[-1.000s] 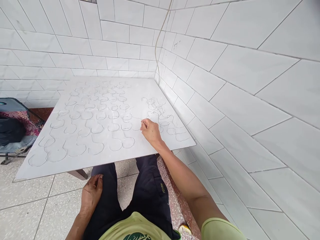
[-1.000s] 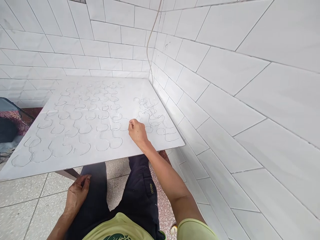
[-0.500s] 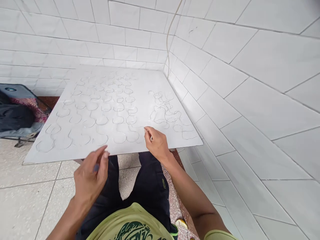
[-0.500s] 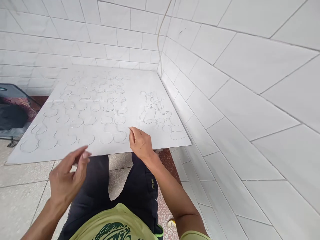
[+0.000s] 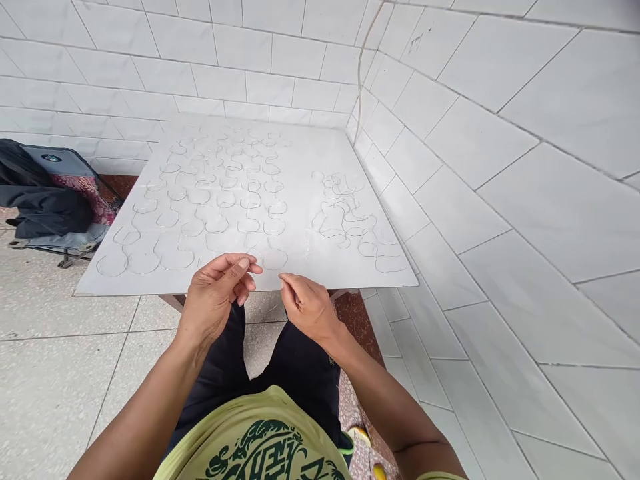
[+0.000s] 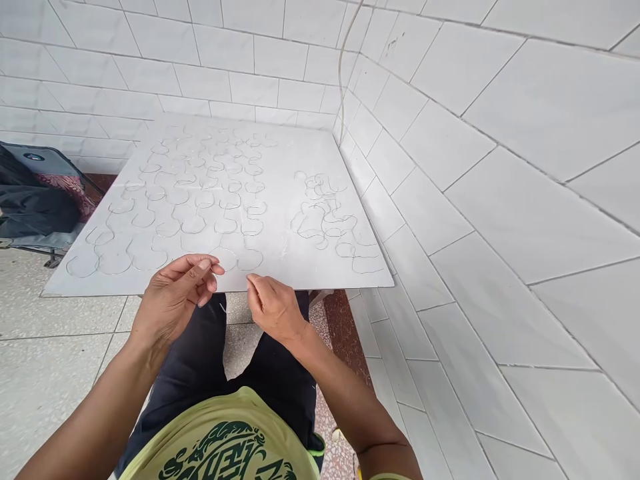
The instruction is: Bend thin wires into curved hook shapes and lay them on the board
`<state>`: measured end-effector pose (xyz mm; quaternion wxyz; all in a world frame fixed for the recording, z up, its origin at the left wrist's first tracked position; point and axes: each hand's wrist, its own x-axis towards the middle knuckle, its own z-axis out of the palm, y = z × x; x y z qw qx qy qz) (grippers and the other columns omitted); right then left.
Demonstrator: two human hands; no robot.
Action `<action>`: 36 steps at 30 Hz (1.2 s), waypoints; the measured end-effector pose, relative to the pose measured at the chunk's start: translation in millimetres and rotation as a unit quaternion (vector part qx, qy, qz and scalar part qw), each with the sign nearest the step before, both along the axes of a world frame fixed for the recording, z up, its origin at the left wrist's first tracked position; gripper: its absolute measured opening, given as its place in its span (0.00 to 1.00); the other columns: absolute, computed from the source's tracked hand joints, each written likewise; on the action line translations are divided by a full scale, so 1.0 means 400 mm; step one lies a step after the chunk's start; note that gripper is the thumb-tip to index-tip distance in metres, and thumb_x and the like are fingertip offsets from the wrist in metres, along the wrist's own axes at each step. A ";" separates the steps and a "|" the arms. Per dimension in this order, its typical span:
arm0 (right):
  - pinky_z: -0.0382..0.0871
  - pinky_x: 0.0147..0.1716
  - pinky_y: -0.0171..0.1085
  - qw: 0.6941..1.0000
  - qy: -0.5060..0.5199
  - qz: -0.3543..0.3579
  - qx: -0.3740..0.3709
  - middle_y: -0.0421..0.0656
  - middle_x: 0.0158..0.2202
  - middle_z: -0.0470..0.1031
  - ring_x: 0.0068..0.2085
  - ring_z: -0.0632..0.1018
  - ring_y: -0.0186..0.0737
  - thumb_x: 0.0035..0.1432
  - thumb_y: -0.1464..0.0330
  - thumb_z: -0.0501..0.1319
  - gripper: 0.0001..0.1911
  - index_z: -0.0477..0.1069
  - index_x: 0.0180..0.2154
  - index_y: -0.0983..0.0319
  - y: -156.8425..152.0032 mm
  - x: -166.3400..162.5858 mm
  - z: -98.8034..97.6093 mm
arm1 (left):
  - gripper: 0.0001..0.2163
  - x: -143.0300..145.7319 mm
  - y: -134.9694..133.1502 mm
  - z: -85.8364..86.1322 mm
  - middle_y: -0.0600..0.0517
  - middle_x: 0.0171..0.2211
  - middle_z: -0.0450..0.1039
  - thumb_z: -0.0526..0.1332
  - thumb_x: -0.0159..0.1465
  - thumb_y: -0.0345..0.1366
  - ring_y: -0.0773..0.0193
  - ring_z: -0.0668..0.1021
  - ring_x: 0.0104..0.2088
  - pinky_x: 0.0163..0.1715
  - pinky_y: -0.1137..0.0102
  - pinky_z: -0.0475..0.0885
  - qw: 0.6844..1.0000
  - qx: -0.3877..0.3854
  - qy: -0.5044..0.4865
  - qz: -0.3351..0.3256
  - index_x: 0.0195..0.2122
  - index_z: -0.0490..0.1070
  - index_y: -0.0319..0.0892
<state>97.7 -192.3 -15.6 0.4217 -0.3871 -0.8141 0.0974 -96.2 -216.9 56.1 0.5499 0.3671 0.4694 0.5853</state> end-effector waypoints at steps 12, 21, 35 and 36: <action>0.77 0.48 0.45 0.989 -0.014 0.137 0.047 0.48 0.47 0.80 0.48 0.78 0.44 0.72 0.73 0.57 0.13 0.74 0.54 0.60 0.047 0.009 0.154 | 0.10 0.001 -0.026 -0.020 0.49 0.31 0.78 0.70 0.65 0.42 0.67 0.76 0.25 0.22 0.72 0.72 0.993 -0.009 0.074 -0.093 0.37 0.82 0.39; 0.75 0.40 0.42 0.984 0.004 0.164 0.075 0.47 0.38 0.80 0.40 0.76 0.42 0.71 0.78 0.55 0.12 0.76 0.46 0.62 0.045 -0.017 0.121 | 0.10 0.027 -0.045 -0.021 0.51 0.27 0.78 0.68 0.67 0.42 0.69 0.73 0.20 0.19 0.72 0.69 0.990 -0.018 0.141 -0.018 0.33 0.81 0.40; 0.76 0.43 0.43 0.975 0.044 0.219 0.019 0.46 0.40 0.81 0.42 0.78 0.41 0.72 0.75 0.57 0.11 0.78 0.47 0.60 0.067 0.001 0.097 | 0.09 0.038 -0.048 -0.052 0.52 0.25 0.76 0.69 0.66 0.41 0.70 0.72 0.19 0.18 0.73 0.69 0.997 -0.042 0.046 -0.039 0.34 0.82 0.40; 0.76 0.43 0.43 0.975 0.047 0.215 -0.003 0.46 0.41 0.81 0.43 0.79 0.41 0.72 0.73 0.58 0.10 0.77 0.48 0.60 0.066 0.008 0.100 | 0.10 0.038 -0.046 -0.051 0.51 0.26 0.77 0.70 0.65 0.42 0.69 0.72 0.20 0.18 0.72 0.70 0.997 -0.043 0.048 -0.041 0.35 0.82 0.40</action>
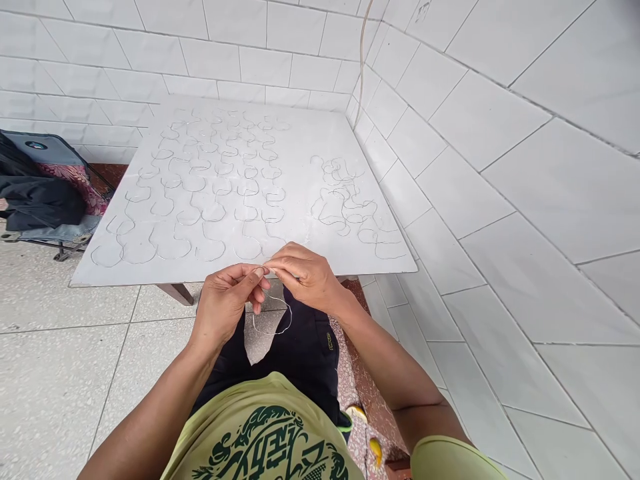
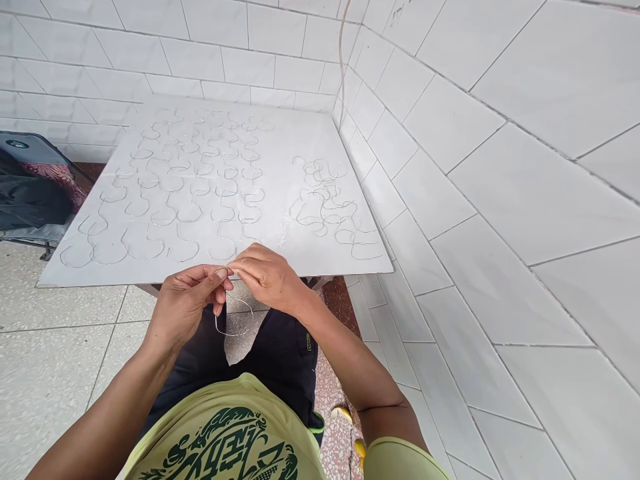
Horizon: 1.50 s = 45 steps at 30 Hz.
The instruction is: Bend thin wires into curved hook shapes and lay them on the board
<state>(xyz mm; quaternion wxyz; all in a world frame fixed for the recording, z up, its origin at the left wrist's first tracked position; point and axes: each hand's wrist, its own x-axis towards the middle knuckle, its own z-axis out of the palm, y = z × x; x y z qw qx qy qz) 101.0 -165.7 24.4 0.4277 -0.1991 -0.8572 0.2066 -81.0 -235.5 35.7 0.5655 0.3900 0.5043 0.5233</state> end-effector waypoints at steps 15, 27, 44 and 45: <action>0.70 0.31 0.33 0.913 -0.049 -0.002 -0.406 0.41 0.31 0.81 0.29 0.76 0.33 0.69 0.60 0.62 0.13 0.81 0.39 0.61 -0.095 0.079 0.008 | 0.12 0.021 0.013 0.022 0.45 0.34 0.82 0.71 0.63 0.44 0.69 0.73 0.21 0.17 0.73 0.68 0.997 0.005 0.033 0.068 0.34 0.82 0.37; 0.63 0.26 0.33 0.939 -0.043 -0.077 -0.332 0.39 0.27 0.79 0.26 0.73 0.33 0.69 0.64 0.60 0.14 0.78 0.32 0.61 -0.094 0.061 -0.019 | 0.21 -0.026 0.032 0.023 0.45 0.48 0.82 0.65 0.68 0.48 0.60 0.81 0.38 0.38 0.66 0.76 0.938 0.131 0.317 0.057 0.58 0.77 0.44; 0.67 0.31 0.34 0.951 -0.043 -0.079 -0.295 0.39 0.28 0.78 0.28 0.75 0.33 0.71 0.64 0.58 0.15 0.76 0.31 0.61 -0.093 0.058 -0.030 | 0.13 -0.025 0.049 0.031 0.46 0.40 0.83 0.61 0.72 0.43 0.58 0.81 0.37 0.39 0.67 0.72 0.847 0.234 0.476 0.029 0.48 0.81 0.44; 0.66 0.30 0.34 0.944 -0.030 -0.089 -0.316 0.39 0.28 0.78 0.27 0.75 0.33 0.71 0.63 0.59 0.15 0.77 0.31 0.61 -0.088 0.062 -0.029 | 0.14 -0.028 0.046 0.037 0.46 0.45 0.83 0.62 0.71 0.45 0.57 0.82 0.40 0.40 0.67 0.74 0.858 0.227 0.460 0.041 0.51 0.80 0.44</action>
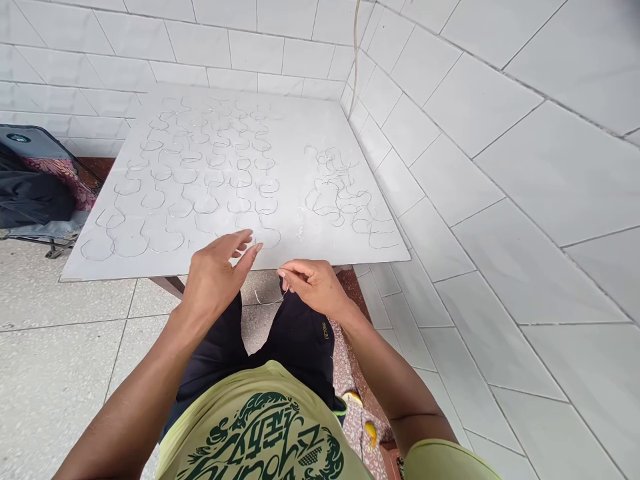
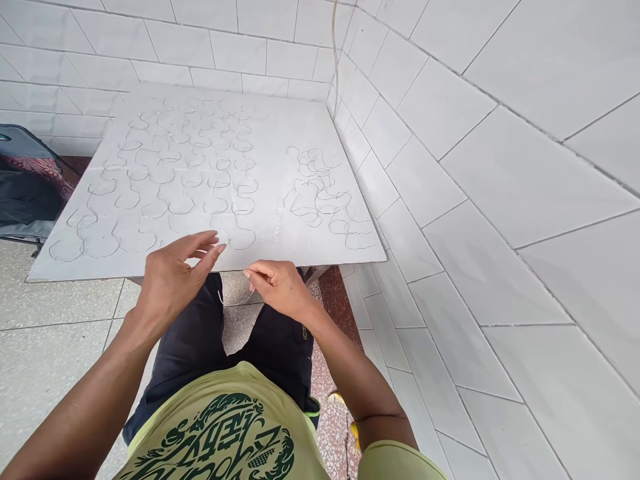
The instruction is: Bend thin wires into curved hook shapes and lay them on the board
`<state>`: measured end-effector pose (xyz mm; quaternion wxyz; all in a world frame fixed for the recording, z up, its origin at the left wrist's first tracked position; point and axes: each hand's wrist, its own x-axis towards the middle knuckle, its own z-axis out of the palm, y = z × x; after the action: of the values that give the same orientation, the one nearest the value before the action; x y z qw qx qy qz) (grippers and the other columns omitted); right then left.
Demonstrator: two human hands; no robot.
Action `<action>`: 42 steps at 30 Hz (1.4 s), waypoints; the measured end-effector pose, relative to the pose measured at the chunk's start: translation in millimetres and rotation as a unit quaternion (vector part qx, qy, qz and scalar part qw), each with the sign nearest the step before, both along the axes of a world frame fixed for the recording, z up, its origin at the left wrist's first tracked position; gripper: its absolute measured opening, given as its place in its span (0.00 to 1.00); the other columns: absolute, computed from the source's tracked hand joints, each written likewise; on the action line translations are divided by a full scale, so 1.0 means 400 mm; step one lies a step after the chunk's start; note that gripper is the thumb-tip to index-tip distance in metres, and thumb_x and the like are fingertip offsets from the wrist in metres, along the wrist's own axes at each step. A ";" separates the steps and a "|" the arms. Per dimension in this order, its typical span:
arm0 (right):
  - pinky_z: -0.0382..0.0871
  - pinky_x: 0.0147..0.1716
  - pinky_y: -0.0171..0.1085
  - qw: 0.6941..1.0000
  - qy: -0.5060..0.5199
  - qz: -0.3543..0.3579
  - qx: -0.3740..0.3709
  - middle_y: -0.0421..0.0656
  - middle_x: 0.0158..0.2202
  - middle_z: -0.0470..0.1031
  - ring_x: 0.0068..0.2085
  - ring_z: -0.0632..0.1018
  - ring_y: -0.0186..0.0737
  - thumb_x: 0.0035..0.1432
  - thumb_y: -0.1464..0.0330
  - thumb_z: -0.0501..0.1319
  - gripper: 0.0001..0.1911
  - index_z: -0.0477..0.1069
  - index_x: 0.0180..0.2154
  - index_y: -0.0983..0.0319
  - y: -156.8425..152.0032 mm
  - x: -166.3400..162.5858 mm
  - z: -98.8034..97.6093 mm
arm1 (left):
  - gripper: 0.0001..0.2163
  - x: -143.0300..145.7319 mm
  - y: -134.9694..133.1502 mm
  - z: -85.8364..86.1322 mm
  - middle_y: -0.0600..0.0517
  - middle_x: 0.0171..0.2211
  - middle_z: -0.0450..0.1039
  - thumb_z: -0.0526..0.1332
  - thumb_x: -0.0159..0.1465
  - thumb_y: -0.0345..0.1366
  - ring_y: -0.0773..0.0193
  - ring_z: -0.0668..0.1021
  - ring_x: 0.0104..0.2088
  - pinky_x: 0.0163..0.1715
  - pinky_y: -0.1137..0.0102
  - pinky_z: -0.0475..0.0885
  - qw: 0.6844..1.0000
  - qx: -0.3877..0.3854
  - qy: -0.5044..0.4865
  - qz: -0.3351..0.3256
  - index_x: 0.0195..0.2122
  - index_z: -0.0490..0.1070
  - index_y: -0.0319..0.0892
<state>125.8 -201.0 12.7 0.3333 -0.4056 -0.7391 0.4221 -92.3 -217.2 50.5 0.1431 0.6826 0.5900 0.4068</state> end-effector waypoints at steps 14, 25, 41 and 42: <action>0.70 0.28 0.34 0.993 0.065 -0.096 -0.037 0.40 0.28 0.78 0.27 0.76 0.34 0.68 0.57 0.62 0.16 0.79 0.34 0.60 0.037 0.003 -0.005 | 0.15 0.023 -0.057 -0.071 0.49 0.32 0.82 0.68 0.65 0.50 0.64 0.79 0.25 0.25 0.71 0.74 0.934 -0.241 -0.257 -0.052 0.42 0.83 0.43; 0.68 0.23 0.32 0.985 0.129 -0.083 -0.083 0.40 0.27 0.78 0.24 0.74 0.32 0.66 0.54 0.64 0.17 0.78 0.34 0.62 0.042 -0.005 -0.001 | 0.15 0.045 -0.053 -0.072 0.46 0.37 0.83 0.66 0.67 0.48 0.63 0.82 0.28 0.30 0.68 0.80 0.909 -0.246 -0.333 -0.047 0.40 0.81 0.40; 0.61 0.19 0.30 0.987 0.075 -0.124 -0.067 0.40 0.26 0.78 0.23 0.72 0.30 0.62 0.61 0.64 0.13 0.78 0.30 0.63 0.199 0.042 0.036 | 0.17 0.008 -0.111 -0.132 0.49 0.34 0.81 0.62 0.70 0.52 0.62 0.80 0.29 0.30 0.69 0.79 0.936 -0.224 -0.269 -0.032 0.43 0.81 0.44; 0.61 0.19 0.29 0.988 0.067 -0.127 -0.064 0.41 0.26 0.79 0.23 0.72 0.30 0.62 0.62 0.64 0.12 0.79 0.30 0.63 0.225 0.045 0.043 | 0.17 -0.005 -0.123 -0.155 0.50 0.32 0.81 0.62 0.70 0.52 0.61 0.80 0.28 0.29 0.68 0.79 0.937 -0.233 -0.257 -0.042 0.41 0.81 0.44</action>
<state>143.9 -111.0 29.7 0.4063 -0.4874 -0.6294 0.4486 -94.4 -266.6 -11.4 0.4619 0.5267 0.5816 0.4134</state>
